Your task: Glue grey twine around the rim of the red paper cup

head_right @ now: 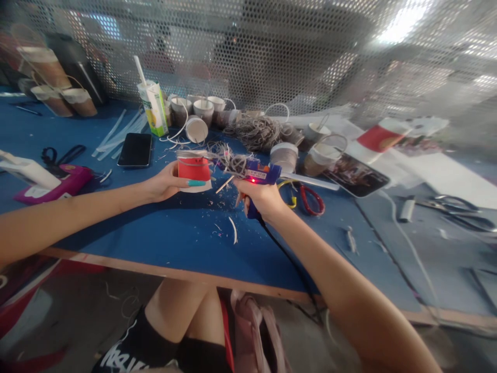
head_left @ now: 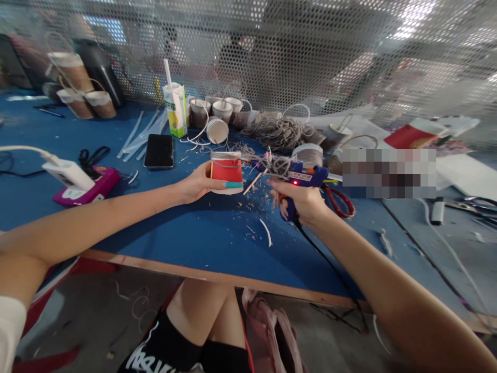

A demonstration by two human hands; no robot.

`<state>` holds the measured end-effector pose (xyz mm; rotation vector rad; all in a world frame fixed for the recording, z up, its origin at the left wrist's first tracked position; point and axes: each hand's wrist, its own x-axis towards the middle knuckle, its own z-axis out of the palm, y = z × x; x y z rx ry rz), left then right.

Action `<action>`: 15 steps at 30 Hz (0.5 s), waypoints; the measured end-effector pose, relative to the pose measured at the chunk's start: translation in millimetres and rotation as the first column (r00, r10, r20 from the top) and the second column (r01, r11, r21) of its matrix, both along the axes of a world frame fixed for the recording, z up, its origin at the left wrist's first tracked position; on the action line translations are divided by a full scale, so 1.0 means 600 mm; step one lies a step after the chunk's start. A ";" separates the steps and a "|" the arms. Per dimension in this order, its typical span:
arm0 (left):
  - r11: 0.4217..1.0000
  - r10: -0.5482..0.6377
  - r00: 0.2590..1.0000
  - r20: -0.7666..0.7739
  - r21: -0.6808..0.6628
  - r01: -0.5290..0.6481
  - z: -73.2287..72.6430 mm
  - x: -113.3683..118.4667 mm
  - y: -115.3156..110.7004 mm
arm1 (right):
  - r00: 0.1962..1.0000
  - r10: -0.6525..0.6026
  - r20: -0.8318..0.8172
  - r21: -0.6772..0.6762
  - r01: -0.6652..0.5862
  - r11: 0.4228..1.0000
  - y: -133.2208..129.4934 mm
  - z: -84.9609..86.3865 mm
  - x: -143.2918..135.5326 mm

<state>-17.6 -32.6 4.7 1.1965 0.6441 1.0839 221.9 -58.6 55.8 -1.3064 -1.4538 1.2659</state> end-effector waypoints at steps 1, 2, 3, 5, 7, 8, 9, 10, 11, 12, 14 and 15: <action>1.000 0.000 1.000 0.001 -0.005 0.000 0.001 0.000 -0.001 | 1.000 0.008 0.008 0.005 -0.008 1.000 -0.001 0.001 0.000; 1.000 -0.002 1.000 0.001 -0.010 0.002 0.002 0.000 -0.001 | 1.000 0.023 0.019 0.015 -0.023 1.000 -0.001 0.001 -0.001; 1.000 -0.005 1.000 0.003 -0.012 0.005 0.003 -0.001 -0.001 | 0.999 0.039 0.031 0.027 -0.040 0.999 -0.002 0.002 -0.001; 1.000 -0.015 1.000 0.011 -0.015 0.015 0.002 -0.002 -0.001 | 0.998 0.054 0.043 0.054 -0.056 0.997 -0.004 0.002 -0.001; 1.000 -0.020 0.999 0.026 -0.015 0.021 0.001 -0.003 -0.001 | 0.998 0.053 0.045 0.075 -0.057 0.996 -0.005 0.002 -0.001; 1.000 -0.022 0.999 0.035 -0.016 0.022 0.000 -0.003 0.000 | 0.998 0.050 0.045 0.078 -0.053 0.996 -0.005 0.002 -0.002; 1.000 -0.023 0.999 0.044 -0.018 0.024 -0.001 -0.002 0.000 | 0.998 0.047 0.043 0.078 -0.050 0.996 -0.004 0.001 -0.002; 0.999 -0.025 0.998 0.054 -0.019 0.026 -0.001 -0.002 0.000 | 0.998 0.045 0.040 0.076 -0.048 0.996 -0.003 0.001 -0.002; 0.999 -0.029 0.998 0.063 -0.019 0.030 -0.001 -0.002 0.000 | 0.998 0.044 0.035 0.074 -0.046 0.996 -0.003 0.000 -0.002; 0.999 -0.033 0.997 0.068 -0.019 0.034 -0.001 -0.001 0.000 | 0.999 0.041 0.030 0.073 -0.043 0.996 -0.002 0.000 -0.002; 0.999 -0.035 0.997 0.070 -0.022 0.036 0.000 0.000 0.000 | 0.999 0.033 0.017 0.072 -0.034 0.997 -0.001 0.000 -0.002; 0.999 -0.032 0.997 0.066 -0.025 0.034 0.001 0.000 0.000 | 1.000 0.028 0.014 0.070 -0.029 0.997 -0.001 0.000 -0.002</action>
